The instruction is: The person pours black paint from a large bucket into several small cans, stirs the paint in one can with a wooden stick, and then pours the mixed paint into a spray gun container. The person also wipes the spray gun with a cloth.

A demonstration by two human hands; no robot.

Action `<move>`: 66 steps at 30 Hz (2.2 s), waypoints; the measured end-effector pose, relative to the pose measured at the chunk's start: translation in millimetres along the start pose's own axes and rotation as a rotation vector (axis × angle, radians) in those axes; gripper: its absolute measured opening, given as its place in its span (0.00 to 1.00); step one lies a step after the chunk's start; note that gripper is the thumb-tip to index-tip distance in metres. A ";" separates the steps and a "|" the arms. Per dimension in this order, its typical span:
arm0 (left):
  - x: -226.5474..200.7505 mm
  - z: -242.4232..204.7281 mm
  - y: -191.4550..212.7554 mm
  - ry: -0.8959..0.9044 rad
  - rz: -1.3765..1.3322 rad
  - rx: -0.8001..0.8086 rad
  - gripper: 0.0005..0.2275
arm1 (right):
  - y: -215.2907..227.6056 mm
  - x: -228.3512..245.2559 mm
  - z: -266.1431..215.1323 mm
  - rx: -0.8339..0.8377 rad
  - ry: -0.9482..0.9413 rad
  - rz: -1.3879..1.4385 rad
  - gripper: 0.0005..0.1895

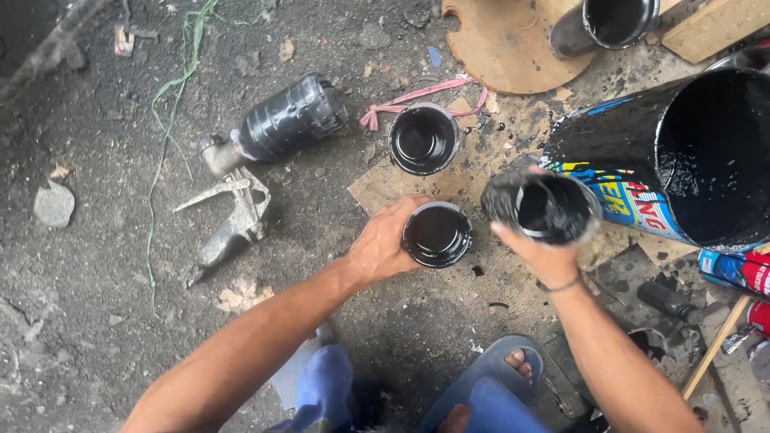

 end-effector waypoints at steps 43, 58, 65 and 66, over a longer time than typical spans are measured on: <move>-7.2 31.4 -55.6 0.096 -0.058 0.198 0.44 | 103.9 90.6 -204.7 0.406 -1.131 0.293 0.20; -18.5 32.6 -60.6 0.405 0.228 0.159 0.42 | 249.7 122.1 -301.5 0.195 -1.409 0.362 0.09; -4.1 8.6 -46.0 0.571 0.360 0.132 0.52 | 396.7 37.8 -237.6 -0.444 -1.318 -0.645 0.11; -7.3 3.2 -40.9 0.617 0.331 0.089 0.50 | 411.4 24.7 -214.7 -0.531 -1.060 -0.707 0.09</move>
Point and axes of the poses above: each hand's wrist, its own z-axis towards the middle knuckle, its own y-axis out of the back of the hand, x = y × z, the point moved 10 cm from there along z, towards the middle knuckle, and after that the axes turned 10 degrees about -x, right-handed, at the moved point
